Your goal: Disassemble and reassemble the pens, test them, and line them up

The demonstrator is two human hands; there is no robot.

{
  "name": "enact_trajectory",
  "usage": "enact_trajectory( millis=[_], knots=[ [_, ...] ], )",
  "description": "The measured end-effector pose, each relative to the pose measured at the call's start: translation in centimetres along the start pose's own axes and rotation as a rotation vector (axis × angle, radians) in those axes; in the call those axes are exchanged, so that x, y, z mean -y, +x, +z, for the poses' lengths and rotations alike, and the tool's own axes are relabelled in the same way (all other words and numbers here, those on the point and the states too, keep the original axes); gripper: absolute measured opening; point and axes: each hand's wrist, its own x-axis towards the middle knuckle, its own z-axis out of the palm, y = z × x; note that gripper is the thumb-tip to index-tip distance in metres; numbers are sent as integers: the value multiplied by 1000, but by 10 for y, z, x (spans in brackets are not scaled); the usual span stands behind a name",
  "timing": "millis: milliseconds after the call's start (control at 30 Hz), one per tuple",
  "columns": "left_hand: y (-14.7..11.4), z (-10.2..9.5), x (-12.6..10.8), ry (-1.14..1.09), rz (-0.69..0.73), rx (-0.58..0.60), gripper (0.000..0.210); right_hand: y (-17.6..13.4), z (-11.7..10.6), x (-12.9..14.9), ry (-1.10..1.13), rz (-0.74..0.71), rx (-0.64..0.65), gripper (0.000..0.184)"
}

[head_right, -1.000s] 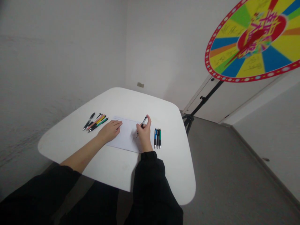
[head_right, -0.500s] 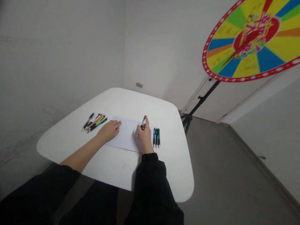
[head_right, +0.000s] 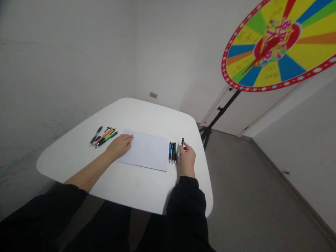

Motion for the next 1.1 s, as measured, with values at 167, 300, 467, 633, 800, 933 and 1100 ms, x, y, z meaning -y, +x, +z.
enact_trajectory(
  millis=[167,300,467,633,800,933,1100],
  knots=[
    [0,2,2,-45,-15,-13,45,-3,-6,-4,-415,-26,124,53],
    [0,3,3,-66,-18,-25,44,-5,-2,-2,-561,-125,174,50],
    [0,3,3,-51,-15,-18,44,-5,0,-2,-638,-151,201,45],
    [0,3,3,-49,-8,-14,45,-3,2,0,-682,-153,224,41],
    [1,5,4,-42,5,-16,45,-3,2,1,-673,-149,234,40],
    [1,6,4,-34,18,-27,45,-4,1,2,-663,-143,226,43],
    [1,7,4,-3,31,-38,42,-4,1,4,-654,-152,213,49]
  ],
)
